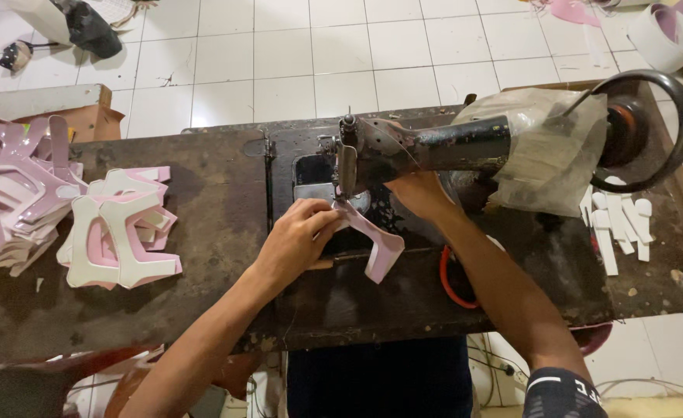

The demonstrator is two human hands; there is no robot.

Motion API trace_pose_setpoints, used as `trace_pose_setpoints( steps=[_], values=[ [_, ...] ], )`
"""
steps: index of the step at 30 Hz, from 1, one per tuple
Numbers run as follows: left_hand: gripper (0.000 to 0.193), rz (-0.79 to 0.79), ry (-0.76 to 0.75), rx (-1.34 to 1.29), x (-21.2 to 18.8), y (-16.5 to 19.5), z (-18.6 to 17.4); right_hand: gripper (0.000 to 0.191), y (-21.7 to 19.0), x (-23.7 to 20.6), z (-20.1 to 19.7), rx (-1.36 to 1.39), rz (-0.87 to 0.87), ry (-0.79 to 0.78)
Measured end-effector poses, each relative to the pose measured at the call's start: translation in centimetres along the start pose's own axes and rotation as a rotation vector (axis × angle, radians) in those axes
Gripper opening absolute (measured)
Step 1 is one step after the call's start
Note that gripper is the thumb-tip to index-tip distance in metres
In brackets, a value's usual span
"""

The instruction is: The person sits at a treadle sewing machine and stitches pink and white shoe upper components, guiding each piece under the needle with both hands. They trim threads with red-handled scissors and place finished pieces onto a growing stack of completed components on the table.

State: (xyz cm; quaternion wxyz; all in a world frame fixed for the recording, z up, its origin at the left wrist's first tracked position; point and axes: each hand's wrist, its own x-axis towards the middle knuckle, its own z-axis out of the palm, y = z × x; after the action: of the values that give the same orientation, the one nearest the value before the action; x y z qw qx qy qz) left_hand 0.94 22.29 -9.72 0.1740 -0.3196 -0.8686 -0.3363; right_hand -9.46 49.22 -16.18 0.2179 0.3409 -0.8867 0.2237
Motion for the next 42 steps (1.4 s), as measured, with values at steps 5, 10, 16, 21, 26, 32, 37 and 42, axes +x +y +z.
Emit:
trace_pose_setpoints(
  steps=[5, 10, 16, 21, 26, 32, 37, 42],
  values=[
    [0.017, 0.035, -0.065, 0.133, 0.1, 0.0, 0.3, 0.03, 0.7, -0.4, 0.7, -0.161, -0.074, -0.117],
    [0.014, 0.053, -0.029, 0.123, 0.5, -0.2, 0.8, 0.026, 0.1, -0.3, 0.3, 0.001, 0.106, -0.158],
    [0.011, 0.035, 0.016, 0.132, 0.7, -0.4, 1.1, 0.024, -1.5, 0.1, -0.2, 0.718, 0.734, -0.083],
    [0.012, 0.039, -0.014, 0.139, 0.8, -0.6, 1.2, 0.027, -2.1, 0.6, -0.5, 0.87, 0.728, -0.017],
    [0.013, 0.078, 0.003, 0.15, 0.8, -0.8, 1.4, 0.039, -2.6, 0.8, -1.1, 1.005, 0.499, 0.046],
    [0.012, 0.08, 0.021, 0.165, 0.7, -1.0, 1.7, 0.036, -2.9, 1.1, -1.1, 0.999, 0.549, 0.045],
    [0.012, 0.07, 0.019, 0.157, 0.6, -1.2, 2.0, 0.023, -2.5, 0.9, -0.7, 0.959, 0.674, 0.006],
    [0.018, 0.073, 0.018, 0.16, 0.5, -1.3, 1.9, 0.019, -2.1, 0.4, -0.4, 0.866, 0.621, 0.003]
  ],
)
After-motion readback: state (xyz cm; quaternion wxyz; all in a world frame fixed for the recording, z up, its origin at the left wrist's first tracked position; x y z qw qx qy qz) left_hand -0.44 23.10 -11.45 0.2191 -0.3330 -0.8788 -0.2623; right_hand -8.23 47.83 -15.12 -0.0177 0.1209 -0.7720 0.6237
